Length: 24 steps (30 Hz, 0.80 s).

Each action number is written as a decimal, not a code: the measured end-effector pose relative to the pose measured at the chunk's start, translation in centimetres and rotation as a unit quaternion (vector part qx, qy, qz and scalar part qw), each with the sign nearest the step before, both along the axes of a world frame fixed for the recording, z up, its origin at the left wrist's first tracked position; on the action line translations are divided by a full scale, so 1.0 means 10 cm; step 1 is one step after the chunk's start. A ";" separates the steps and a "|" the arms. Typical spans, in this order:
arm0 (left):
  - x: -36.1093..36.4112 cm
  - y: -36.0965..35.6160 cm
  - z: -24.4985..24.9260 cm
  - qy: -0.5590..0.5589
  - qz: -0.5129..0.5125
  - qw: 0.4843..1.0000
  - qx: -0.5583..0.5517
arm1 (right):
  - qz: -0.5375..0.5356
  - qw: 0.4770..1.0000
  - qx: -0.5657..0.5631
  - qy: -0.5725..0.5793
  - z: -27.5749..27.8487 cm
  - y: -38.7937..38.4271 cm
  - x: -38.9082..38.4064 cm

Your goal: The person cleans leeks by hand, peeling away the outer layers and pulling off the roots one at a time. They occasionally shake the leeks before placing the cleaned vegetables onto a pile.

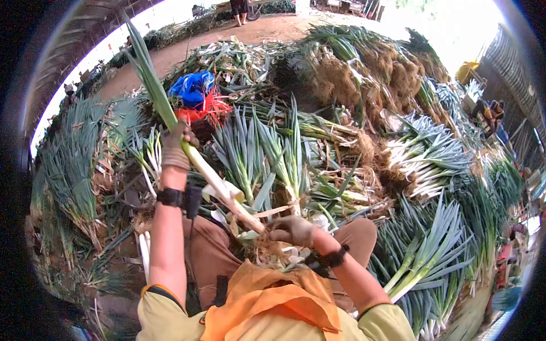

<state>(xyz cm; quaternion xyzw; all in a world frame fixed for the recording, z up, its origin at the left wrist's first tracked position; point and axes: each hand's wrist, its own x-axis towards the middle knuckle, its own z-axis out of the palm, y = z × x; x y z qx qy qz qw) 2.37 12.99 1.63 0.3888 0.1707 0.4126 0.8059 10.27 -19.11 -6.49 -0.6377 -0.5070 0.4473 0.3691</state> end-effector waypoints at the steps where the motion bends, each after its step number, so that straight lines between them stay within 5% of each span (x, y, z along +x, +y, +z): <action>1: -0.01 -0.11 -0.01 -0.031 -0.049 0.998 -0.040 | 0.048 0.995 0.079 0.047 0.03 0.22 -0.06; 2: -0.02 -0.12 -0.12 -0.067 -0.086 0.994 -0.009 | 0.095 0.978 0.158 0.092 0.03 0.40 -0.11; 4: -0.09 -0.30 -0.27 -0.196 -0.238 0.950 0.038 | 0.086 0.957 0.077 0.266 -0.07 0.62 -0.13; 5: -0.12 -0.41 -0.24 -0.219 -0.281 0.934 -0.031 | 0.107 0.811 0.030 0.574 -0.46 0.82 -0.19; 8: -0.30 -0.56 -0.24 -0.245 -0.348 0.900 -0.098 | -0.036 0.815 -0.003 0.578 -0.19 0.85 -0.46; 10: -0.39 -0.60 -0.15 -0.116 -0.333 0.935 -0.038 | -0.131 0.721 -0.009 0.681 -0.30 0.86 -0.57; 11: -0.44 -0.57 -0.17 -0.099 -0.336 0.937 -0.010 | -0.157 0.760 0.052 0.629 -0.39 0.88 -0.65; 12: -0.49 -0.51 -0.23 -0.096 -0.334 0.938 -0.012 | -0.180 0.742 0.058 0.643 -0.41 0.88 -0.69; 13: -0.55 -0.44 -0.35 -0.067 -0.315 0.947 -0.014 | -0.203 0.724 0.064 0.656 -0.41 0.89 -0.73; 14: -0.59 -0.39 -0.48 -0.037 -0.298 0.954 -0.017 | -0.223 0.645 0.013 0.731 -0.41 0.87 -0.75; 15: -0.64 -0.38 -0.59 -0.057 -0.265 0.961 -0.054 | -0.229 0.669 0.021 0.707 -0.32 0.78 -0.75; 16: -0.67 -0.32 -0.70 -0.044 -0.227 0.970 -0.075 | -0.255 0.593 0.031 0.763 -0.51 0.78 -0.74; 18: -0.79 -0.19 -0.89 0.050 -0.091 0.989 -0.108 | -0.164 0.543 0.067 0.821 -0.78 0.62 -0.66; 20: -0.88 0.00 -1.14 0.067 -0.021 0.985 -0.155 | -0.239 0.581 0.002 0.778 -0.71 0.42 -0.63; 24: -1.15 0.21 -1.75 0.098 0.031 0.971 -0.216 | -0.170 0.603 0.049 0.778 -0.56 0.17 -0.60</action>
